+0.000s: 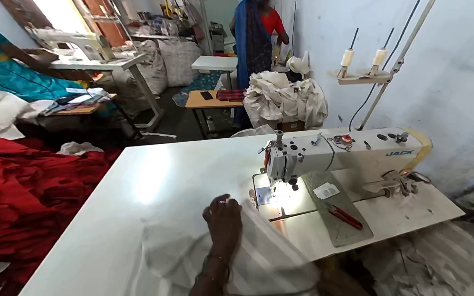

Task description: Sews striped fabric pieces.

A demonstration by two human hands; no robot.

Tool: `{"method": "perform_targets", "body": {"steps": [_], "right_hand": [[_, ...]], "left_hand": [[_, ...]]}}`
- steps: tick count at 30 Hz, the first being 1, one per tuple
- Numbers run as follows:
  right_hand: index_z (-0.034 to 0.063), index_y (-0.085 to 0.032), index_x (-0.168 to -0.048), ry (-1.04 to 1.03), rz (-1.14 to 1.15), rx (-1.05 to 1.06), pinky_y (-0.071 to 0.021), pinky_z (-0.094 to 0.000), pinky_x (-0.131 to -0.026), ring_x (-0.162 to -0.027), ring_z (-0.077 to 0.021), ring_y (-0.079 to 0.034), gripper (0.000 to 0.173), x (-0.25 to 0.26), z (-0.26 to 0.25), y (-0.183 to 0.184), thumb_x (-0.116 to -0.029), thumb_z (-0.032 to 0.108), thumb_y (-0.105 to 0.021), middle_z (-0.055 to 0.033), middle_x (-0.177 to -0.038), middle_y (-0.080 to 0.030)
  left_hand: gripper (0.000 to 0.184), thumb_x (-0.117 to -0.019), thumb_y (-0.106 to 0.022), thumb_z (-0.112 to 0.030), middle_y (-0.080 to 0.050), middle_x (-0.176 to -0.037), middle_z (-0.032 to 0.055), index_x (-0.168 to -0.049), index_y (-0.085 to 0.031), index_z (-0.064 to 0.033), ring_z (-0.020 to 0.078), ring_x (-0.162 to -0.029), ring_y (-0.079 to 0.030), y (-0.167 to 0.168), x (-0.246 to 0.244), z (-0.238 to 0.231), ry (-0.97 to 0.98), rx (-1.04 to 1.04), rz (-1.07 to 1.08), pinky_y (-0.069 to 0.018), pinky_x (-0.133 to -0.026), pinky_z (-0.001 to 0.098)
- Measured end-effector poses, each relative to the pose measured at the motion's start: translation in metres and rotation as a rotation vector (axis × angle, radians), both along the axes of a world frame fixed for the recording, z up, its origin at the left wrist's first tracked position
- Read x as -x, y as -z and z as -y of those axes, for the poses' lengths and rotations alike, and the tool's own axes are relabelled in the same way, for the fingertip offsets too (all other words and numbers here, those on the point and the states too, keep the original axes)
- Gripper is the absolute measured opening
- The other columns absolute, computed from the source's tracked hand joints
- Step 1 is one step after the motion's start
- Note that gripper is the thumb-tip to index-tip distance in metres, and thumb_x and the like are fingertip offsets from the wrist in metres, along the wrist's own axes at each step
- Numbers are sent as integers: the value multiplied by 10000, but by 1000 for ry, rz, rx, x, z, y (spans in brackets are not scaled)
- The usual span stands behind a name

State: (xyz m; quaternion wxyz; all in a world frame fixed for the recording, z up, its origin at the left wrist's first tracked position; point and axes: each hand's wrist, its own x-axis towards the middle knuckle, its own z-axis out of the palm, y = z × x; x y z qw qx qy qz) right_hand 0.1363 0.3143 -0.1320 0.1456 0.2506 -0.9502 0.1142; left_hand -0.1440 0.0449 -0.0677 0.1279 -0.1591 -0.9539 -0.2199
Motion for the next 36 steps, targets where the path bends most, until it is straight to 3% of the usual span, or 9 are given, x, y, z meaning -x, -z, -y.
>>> {"method": "perform_targets", "body": {"steps": [3, 5, 8, 10, 12, 16, 25, 31, 36], "right_hand": [[1, -751, -1066, 359, 598, -195, -543, -609, -927, -1171, -410, -659, 192, 2, -13, -20, -956, 67, -609, -200, -1185, -716], [-32, -713, -1145, 491, 1095, -163, -474, -695, -956, -1183, -496, -612, 336, 36, 4, -77, -1006, 249, -592, -293, -1222, -663], [42, -727, -819, 429, 365, 279, -584, -492, -666, -736, -297, -701, 404, 48, 28, -134, -988, 391, -615, -141, -783, -694], [126, -739, -873, 354, -91, 580, -575, -289, -645, -737, -99, -665, 323, 71, 45, -157, -988, 414, -650, 1, -811, -700], [141, -776, -1058, 260, -82, 758, -586, -255, -795, -919, -59, -676, 299, 88, 59, -182, -958, 412, -698, 24, -983, -735], [110, -798, -915, 169, -53, 965, -558, -164, -749, -813, 5, -663, 114, 104, 77, -199, -903, 217, -758, 56, -841, -725], [218, -720, -1154, 221, -486, 645, -442, -353, -988, -985, -89, -625, 201, 87, 99, -178, -1010, 255, -586, 39, -998, -696], [177, -767, -946, 200, -446, 815, -509, -327, -1011, -876, -23, -676, 39, 96, 83, -190, -913, 196, -757, 73, -855, -727], [246, -631, -935, 205, -646, 486, -317, -360, -1137, -901, -94, -594, 70, 78, 107, -185, -989, 289, -641, 59, -847, -618]], "left_hand": [[301, -997, -594, -236, -714, -1142, 173, -1098, -721, 17, 378, -1087, -663, -1, -71, -8, 143, -385, 131, -484, -946, 628], [255, -989, -596, -256, -724, -914, 45, -1002, -714, -31, 160, -843, -691, -17, -107, -12, 188, -604, 130, -573, -771, 389], [166, -975, -653, -204, -696, -811, -49, -968, -684, -42, -36, -704, -644, -58, -124, -7, 353, -808, 91, -561, -647, 137], [195, -969, -680, -200, -708, -837, -49, -1059, -680, -27, -39, -724, -655, -81, -127, -5, 447, -827, 54, -570, -669, 127], [313, -973, -686, -220, -713, -835, -47, -1190, -660, 3, -34, -725, -651, -96, -128, -7, 511, -806, 20, -562, -675, 126], [309, -977, -687, -271, -732, -907, -9, -1144, -729, -15, -21, -793, -673, -109, -131, -10, 531, -783, -1, -576, -725, 137], [187, -1004, -657, -189, -749, -968, 6, -1044, -774, -49, 35, -850, -701, -121, -130, -11, 656, -990, 133, -600, -753, 171], [224, -1032, -599, -214, -730, -997, -12, -1109, -744, -62, -10, -861, -667, -122, -132, -9, 688, -938, 140, -567, -750, 142], [393, -959, -669, -301, -550, -573, -51, -641, -617, -76, -77, -513, -471, -118, -126, -7, 311, -755, -237, -372, -467, 93]]}}
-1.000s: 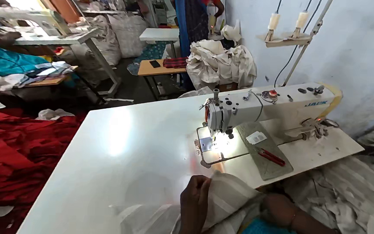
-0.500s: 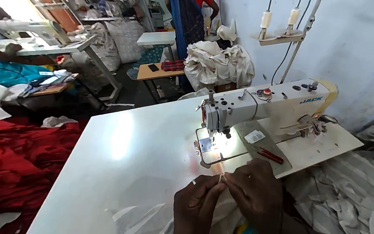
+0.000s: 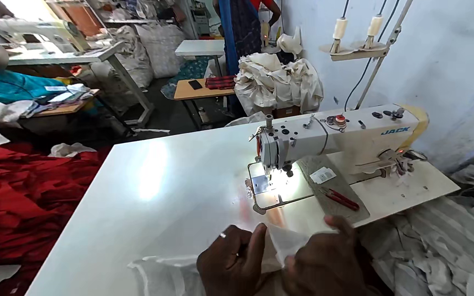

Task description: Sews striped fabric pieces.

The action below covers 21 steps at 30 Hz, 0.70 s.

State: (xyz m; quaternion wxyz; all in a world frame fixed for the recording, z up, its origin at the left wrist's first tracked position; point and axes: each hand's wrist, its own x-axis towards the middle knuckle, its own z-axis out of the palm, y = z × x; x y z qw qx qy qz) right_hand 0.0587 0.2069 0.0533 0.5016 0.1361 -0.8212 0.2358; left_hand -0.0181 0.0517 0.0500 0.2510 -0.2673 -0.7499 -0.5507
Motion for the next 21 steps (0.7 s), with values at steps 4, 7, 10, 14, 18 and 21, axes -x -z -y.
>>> {"method": "perform_targets", "body": {"steps": [4, 7, 10, 14, 18, 21], "right_hand": [[250, -623, -998, 33, -102, -28, -267, -350, -1171, -952, -72, -553, 63, 6, 10, 13, -967, 260, -677, 73, -926, -580], [237, -660, -1064, 42, -53, -33, -275, -361, -1156, -953, -78, -562, 79, 6, 7, 7, -1001, 275, -629, 67, -954, -606], [192, -697, -1177, -261, 76, 186, -434, -334, -1060, -1017, -113, -613, 228, 10, 0, 3, -1039, 301, -552, 8, -1026, -657], [127, -638, -1315, -685, 527, 442, -545, -329, -1022, -1206, -84, -616, 540, 40, -38, 3, -906, 458, -757, -8, -1292, -659], [4, -720, -964, -748, 1299, 368, -569, -239, -737, -782, -9, -672, 235, 53, -55, 21, -866, 196, -814, -7, -855, -730], [39, -704, -1010, -560, 1474, 678, -585, -260, -751, -773, -30, -683, 239, 22, -27, 34, -881, 214, -805, 16, -849, -722]], "left_hand": [[342, -1041, -583, -344, -678, -737, -86, -828, -725, -117, -61, -658, -608, -16, -18, 4, 419, -182, 304, -516, -594, 122], [183, -982, -688, -259, -738, -967, -47, -1059, -771, -115, -4, -865, -689, -18, -13, 13, 604, -200, 295, -600, -759, 168], [168, -1016, -642, -229, -725, -954, -49, -1022, -748, -98, -33, -873, -657, -12, -7, 21, 583, -161, 219, -549, -760, 128], [204, -1064, -555, -265, -683, -965, -68, -1021, -675, -106, -84, -894, -616, -25, -6, 32, 373, -20, 96, -520, -784, 101], [353, -1052, -511, -284, -621, -799, 113, -927, -632, 24, 129, -696, -576, -86, 37, 60, -314, 369, -257, -467, -613, 280], [417, -1087, -460, -285, -659, -1093, 341, -1131, -683, 64, 541, -1029, -642, -88, 107, 34, -448, 654, -30, -481, -829, 711]]}}
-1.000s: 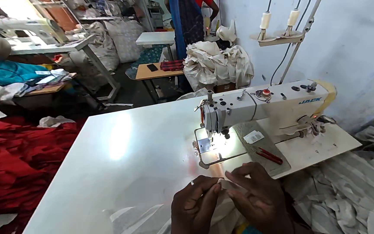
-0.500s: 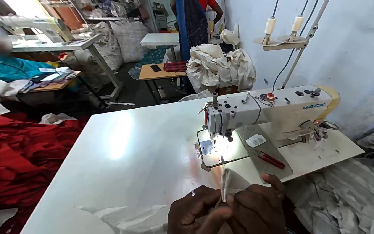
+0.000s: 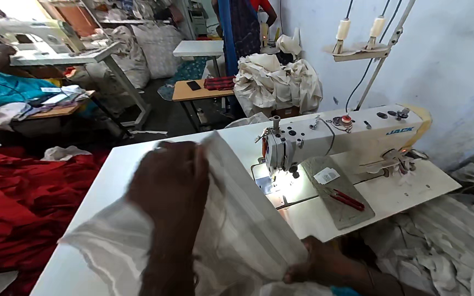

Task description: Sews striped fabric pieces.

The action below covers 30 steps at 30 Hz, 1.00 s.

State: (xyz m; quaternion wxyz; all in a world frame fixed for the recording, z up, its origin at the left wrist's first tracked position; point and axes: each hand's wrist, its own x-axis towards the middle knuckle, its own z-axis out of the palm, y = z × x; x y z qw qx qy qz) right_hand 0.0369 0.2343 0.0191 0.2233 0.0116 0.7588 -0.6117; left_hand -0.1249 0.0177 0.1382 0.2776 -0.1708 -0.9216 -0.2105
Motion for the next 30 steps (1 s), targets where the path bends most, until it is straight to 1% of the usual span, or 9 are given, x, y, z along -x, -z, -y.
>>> {"method": "perform_targets", "body": {"steps": [3, 7, 9, 11, 13, 16, 20, 23, 30], "right_hand": [[16, -676, -1119, 292, 167, 114, -606, -330, -824, -845, -100, -718, 304, -36, 28, 36, -884, 171, -791, -34, -931, -741], [-29, -664, -1234, 367, 157, -298, -569, -520, -902, -947, -304, -723, 493, -66, 0, 82, -868, 266, -813, -186, -1026, -739], [-9, -676, -1240, 414, -26, -509, -574, -518, -805, -853, -302, -701, 557, -69, -19, 72, -856, 369, -818, -159, -959, -727], [64, -738, -1134, 583, -480, -620, -587, -382, -793, -873, -159, -686, 478, -51, -30, 66, -893, 476, -748, -38, -951, -733], [66, -736, -1089, 678, -775, -505, -612, -302, -831, -934, -92, -700, 320, -2, -29, 59, -997, 361, -653, -24, -1006, -728], [10, -753, -1041, 641, -700, -297, -604, -271, -722, -810, -94, -694, 233, 59, 6, 80, -1006, 197, -621, -70, -962, -725], [99, -795, -1004, 489, -849, -736, -604, -286, -764, -860, -164, -715, 247, 68, 43, 112, -992, 286, -634, -44, -906, -738], [94, -786, -1000, 431, -879, -964, -599, -307, -687, -811, -210, -699, 291, 66, 48, 110, -977, 337, -628, -57, -863, -702], [27, -778, -1066, 428, -910, -1116, -608, -323, -647, -776, -254, -716, 219, 67, 50, 93, -888, 86, -665, -124, -855, -698]], "left_hand": [[320, -1072, -523, -234, -661, -1162, 309, -1128, -710, 19, 528, -1145, -604, 90, 64, -41, 72, 78, 379, -461, -911, 719], [212, -1003, -668, -270, -713, -1103, 183, -1057, -785, -102, 410, -1089, -650, 188, 64, -62, 58, -29, 536, -497, -901, 629], [190, -985, -697, -258, -715, -1063, 183, -1029, -796, -102, 406, -1052, -652, 197, 55, -67, 33, -89, 481, -491, -880, 617], [167, -973, -712, -249, -719, -1046, 172, -1011, -800, -113, 406, -1037, -655, 197, 54, -68, 28, -110, 465, -496, -856, 625], [154, -962, -727, -247, -719, -1031, 161, -1001, -804, -119, 395, -1017, -654, 197, 59, -67, 38, -140, 441, -491, -841, 617], [165, -964, -726, -265, -716, -1021, 151, -1011, -801, -125, 386, -1010, -651, 197, 59, -66, 28, -137, 453, -488, -837, 599], [239, -930, -765, -233, -713, -1011, 180, -1076, -735, -46, 400, -964, -661, 199, 69, -57, 47, -182, 407, -481, -844, 612], [131, -937, -751, -194, -699, -1037, 172, -982, -756, -71, 404, -984, -635, 205, 71, -55, 86, -134, 327, -450, -864, 610], [250, -963, -628, -234, -689, -1292, 107, -1134, -798, -170, 385, -1267, -575, 194, 56, -46, 142, 110, 327, -361, -1054, 670]]}}
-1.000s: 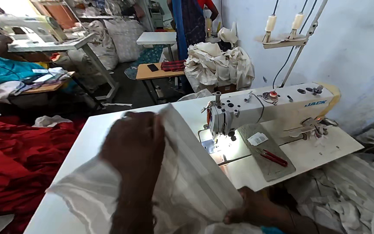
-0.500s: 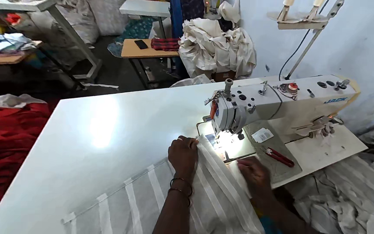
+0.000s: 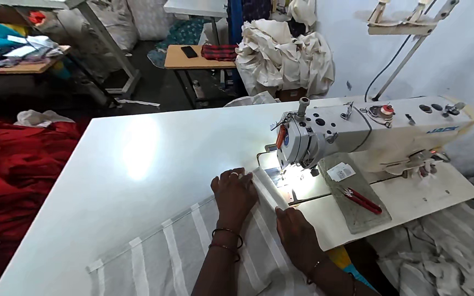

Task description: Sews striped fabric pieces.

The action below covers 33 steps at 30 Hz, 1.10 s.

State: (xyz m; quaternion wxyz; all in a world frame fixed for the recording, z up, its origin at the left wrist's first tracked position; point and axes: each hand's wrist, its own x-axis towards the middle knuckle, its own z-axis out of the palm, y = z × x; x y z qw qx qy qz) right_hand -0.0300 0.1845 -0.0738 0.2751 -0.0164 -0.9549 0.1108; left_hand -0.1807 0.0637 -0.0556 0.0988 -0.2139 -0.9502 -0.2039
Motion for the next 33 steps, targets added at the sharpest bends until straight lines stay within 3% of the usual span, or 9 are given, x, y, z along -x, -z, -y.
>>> {"method": "perform_targets", "body": {"steps": [3, 7, 10, 12, 14, 18, 22, 28, 33], "right_hand": [[46, -784, -1027, -15, 51, 3, -599, -333, -636, -782, -264, -694, 213, -4, 6, -21, -839, 33, -686, -132, -865, -675], [2, -738, -1194, -50, 367, 53, -619, -394, -690, -877, -327, -720, 301, -22, 13, -25, -912, 21, -635, -214, -1026, -683], [28, -731, -1239, -84, 327, 54, -608, -362, -626, -808, -288, -711, 390, -39, 8, -13, -853, 39, -677, -179, -976, -671], [52, -752, -1209, -127, 351, 95, -606, -383, -602, -776, -287, -708, 361, -51, -1, -14, -858, 70, -666, -166, -936, -671], [78, -761, -1192, -171, 545, 219, -597, -490, -701, -885, -346, -716, 300, -57, -21, -35, -974, 197, -594, -195, -991, -698], [129, -802, -1040, -91, 176, 103, -615, -403, -728, -906, -250, -721, 256, -36, -61, -25, -989, 296, -614, -76, -952, -734], [103, -780, -1121, -203, 35, -49, -482, -478, -1108, -1244, -255, -651, 232, 8, -84, 8, -933, 82, -645, -50, -1238, -733], [119, -738, -1234, -197, 133, -71, -442, -526, -1099, -1269, -278, -607, 330, 39, -96, 9, -967, 86, -547, -62, -1323, -679], [141, -731, -1247, -203, 164, -53, -420, -531, -1090, -1272, -268, -595, 332, 47, -98, 6, -979, 112, -538, -40, -1346, -670]], "left_hand": [[345, -937, -636, -368, -660, -1358, 101, -1197, -777, -189, 404, -1336, -528, -2, -4, 3, 28, 53, 25, -260, -1109, 732], [307, -1002, -640, -376, -600, -1455, 52, -1274, -744, -277, 360, -1363, -498, -15, 0, 12, 85, 133, 152, -369, -1055, 627], [665, -873, -611, -731, -547, -1518, 73, -1360, -684, -284, 379, -1400, -469, -8, -11, 13, 71, 184, 117, -352, -1071, 655], [1051, -711, -503, -951, -339, -1664, 80, -1542, -484, -309, 418, -1539, -250, 0, -32, 11, 35, 256, 180, -144, -1153, 762], [1170, -653, -395, -1025, -224, -1707, 98, -1587, -404, -322, 451, -1566, -119, 11, -58, 9, 48, 242, 161, -16, -1126, 821], [1033, -706, -399, -981, -326, -1666, 120, -1514, -520, -349, 443, -1556, -183, 24, -103, -20, 207, 166, 51, -26, -1127, 817], [996, -692, -497, -940, -323, -1668, 119, -1472, -576, -326, 425, -1564, -169, 27, -80, -39, 284, 124, -12, -35, -1136, 804], [909, -822, -481, -858, -529, -1538, 92, -1322, -694, -129, 318, -1476, -428, 37, -85, -41, 344, -53, -115, -265, -1207, 640], [989, -788, -420, -913, -448, -1608, 8, -1434, -611, -189, 355, -1550, -268, 35, -77, -41, 335, -9, -106, -127, -1164, 762]]}}
